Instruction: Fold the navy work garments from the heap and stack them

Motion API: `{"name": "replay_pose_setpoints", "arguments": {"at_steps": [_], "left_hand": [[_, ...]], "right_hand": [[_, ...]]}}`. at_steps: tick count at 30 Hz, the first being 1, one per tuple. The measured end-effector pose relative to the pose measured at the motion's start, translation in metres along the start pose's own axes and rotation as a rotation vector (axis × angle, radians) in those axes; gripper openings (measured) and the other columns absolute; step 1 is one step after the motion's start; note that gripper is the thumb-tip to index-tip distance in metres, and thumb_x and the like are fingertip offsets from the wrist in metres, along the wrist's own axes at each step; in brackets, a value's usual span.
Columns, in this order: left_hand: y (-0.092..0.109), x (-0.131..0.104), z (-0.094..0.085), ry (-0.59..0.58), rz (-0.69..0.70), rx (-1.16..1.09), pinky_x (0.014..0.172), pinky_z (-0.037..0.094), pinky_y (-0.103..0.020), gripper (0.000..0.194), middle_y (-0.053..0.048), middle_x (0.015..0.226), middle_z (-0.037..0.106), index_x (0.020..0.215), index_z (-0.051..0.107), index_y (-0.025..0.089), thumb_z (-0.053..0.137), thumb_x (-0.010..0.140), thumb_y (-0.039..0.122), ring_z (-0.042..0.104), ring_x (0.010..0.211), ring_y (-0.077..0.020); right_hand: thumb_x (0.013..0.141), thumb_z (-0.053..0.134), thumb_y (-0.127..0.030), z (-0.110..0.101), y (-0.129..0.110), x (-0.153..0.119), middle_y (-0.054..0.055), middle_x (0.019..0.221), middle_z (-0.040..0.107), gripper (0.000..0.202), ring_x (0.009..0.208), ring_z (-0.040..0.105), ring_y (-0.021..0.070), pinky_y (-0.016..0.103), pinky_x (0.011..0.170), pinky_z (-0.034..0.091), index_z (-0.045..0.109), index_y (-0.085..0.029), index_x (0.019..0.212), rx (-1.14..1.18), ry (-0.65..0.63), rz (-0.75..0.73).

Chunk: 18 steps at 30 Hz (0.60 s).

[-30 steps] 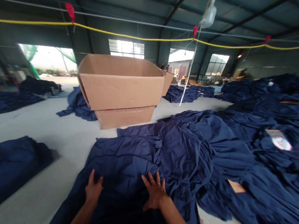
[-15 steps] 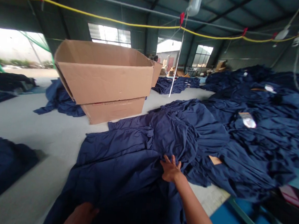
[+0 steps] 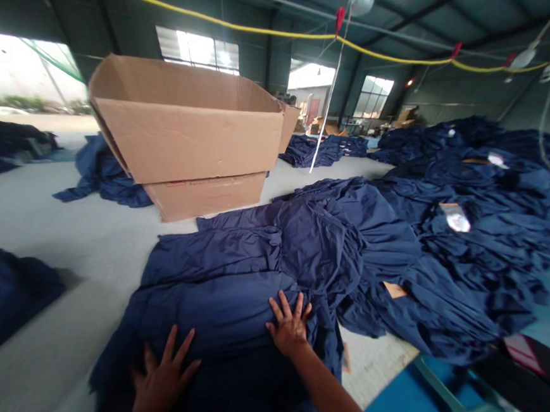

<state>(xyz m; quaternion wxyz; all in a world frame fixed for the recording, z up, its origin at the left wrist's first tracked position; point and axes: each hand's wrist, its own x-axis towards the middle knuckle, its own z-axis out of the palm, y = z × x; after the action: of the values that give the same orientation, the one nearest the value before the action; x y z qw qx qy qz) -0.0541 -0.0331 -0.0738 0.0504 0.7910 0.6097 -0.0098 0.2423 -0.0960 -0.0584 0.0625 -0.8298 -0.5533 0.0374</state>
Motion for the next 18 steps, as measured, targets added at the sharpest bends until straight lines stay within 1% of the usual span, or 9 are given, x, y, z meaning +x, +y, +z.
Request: {"name": "replay_pose_setpoints", "arguments": {"at_steps": [2,3,6,7,9,11,12,15,18], "left_hand": [[0.003,0.026,-0.013,-0.065,0.017,-0.036,0.096,0.011,-0.076,0.058,0.004,0.154,0.015,0.136,0.028,0.045,0.040,0.081,0.057,0.008,0.134,-0.0495],[0.005,0.036,-0.020,-0.142,-0.009,-0.065,0.095,0.012,-0.076,0.060,0.004,0.154,0.012,0.136,0.028,0.046,0.043,0.079,0.058,0.007,0.134,-0.0503],[0.006,0.044,-0.036,-0.182,-0.025,-0.143,0.095,0.013,-0.077,0.060,0.003,0.155,0.010,0.136,0.031,0.043,0.048,0.078,0.046,0.004,0.134,-0.0508],[0.004,0.038,-0.038,-0.153,0.032,-0.167,0.098,0.013,-0.074,0.058,0.002,0.154,0.016,0.135,0.036,0.041,0.047,0.079,0.037,0.007,0.135,-0.0475],[-0.006,0.016,-0.037,-0.144,0.251,-0.234,0.106,0.018,-0.062,0.055,-0.002,0.144,0.038,0.126,0.051,0.034,0.042,0.075,0.017,0.024,0.135,-0.0350],[-0.022,-0.012,-0.031,-0.246,0.504,-0.332,0.109,0.025,-0.046,0.053,-0.002,0.124,0.057,0.110,0.061,0.031,0.039,0.068,0.008,0.042,0.124,-0.0222],[-0.029,-0.024,-0.026,-0.307,0.587,-0.374,0.109,0.027,-0.041,0.051,-0.001,0.118,0.060,0.107,0.062,0.032,0.039,0.068,0.008,0.045,0.121,-0.0194],[-0.045,-0.049,-0.010,-0.408,0.680,-0.391,0.112,0.021,-0.046,0.054,-0.001,0.126,0.055,0.116,0.056,0.039,0.053,0.066,0.018,0.037,0.129,-0.0230],[-0.042,-0.055,0.004,-0.402,0.667,-0.283,0.110,0.015,-0.057,0.057,-0.001,0.136,0.047,0.113,0.058,0.044,0.067,0.059,0.029,0.027,0.134,-0.0322]], "right_hand": [[0.081,0.055,-0.039,-0.003,-0.006,0.019,-0.002,0.151,0.023,0.060,0.133,0.002,0.0488,0.070,0.100,0.001,0.034,-0.037,0.138,-0.006,-0.016,0.024],[0.081,0.056,-0.039,-0.008,-0.011,0.027,-0.001,0.150,0.023,0.061,0.133,0.002,0.0499,0.072,0.099,0.001,0.035,-0.036,0.138,-0.004,-0.059,0.042],[0.080,0.056,-0.038,-0.029,-0.020,0.034,0.002,0.151,0.021,0.065,0.133,-0.001,0.0492,0.074,0.097,-0.001,0.032,-0.032,0.140,0.056,-0.141,-0.003],[0.080,0.056,-0.037,-0.036,-0.021,0.027,0.001,0.151,0.020,0.067,0.134,-0.002,0.0461,0.072,0.099,-0.001,0.030,-0.032,0.141,0.102,-0.157,-0.092],[0.078,0.056,-0.029,-0.049,-0.019,0.005,-0.001,0.150,0.024,0.070,0.138,0.001,0.0360,0.065,0.105,0.000,0.026,-0.035,0.142,0.222,-0.240,-0.349],[0.073,0.055,-0.018,-0.056,-0.017,-0.022,-0.004,0.147,0.030,0.077,0.139,0.007,0.0283,0.060,0.108,0.000,0.025,-0.041,0.140,0.320,-0.408,-0.580],[0.069,0.055,-0.013,-0.059,-0.016,-0.034,-0.005,0.147,0.032,0.081,0.139,0.009,0.0277,0.060,0.107,-0.001,0.027,-0.044,0.138,0.342,-0.500,-0.642],[0.056,0.060,-0.006,-0.059,-0.021,-0.057,-0.005,0.151,0.022,0.090,0.137,0.000,0.0352,0.067,0.101,-0.006,0.036,-0.050,0.131,0.304,-0.676,-0.668],[0.047,0.066,-0.002,-0.052,-0.030,-0.065,-0.005,0.153,0.005,0.098,0.134,-0.011,0.0413,0.071,0.097,-0.008,0.039,-0.052,0.128,0.232,-0.679,-0.649]]}}
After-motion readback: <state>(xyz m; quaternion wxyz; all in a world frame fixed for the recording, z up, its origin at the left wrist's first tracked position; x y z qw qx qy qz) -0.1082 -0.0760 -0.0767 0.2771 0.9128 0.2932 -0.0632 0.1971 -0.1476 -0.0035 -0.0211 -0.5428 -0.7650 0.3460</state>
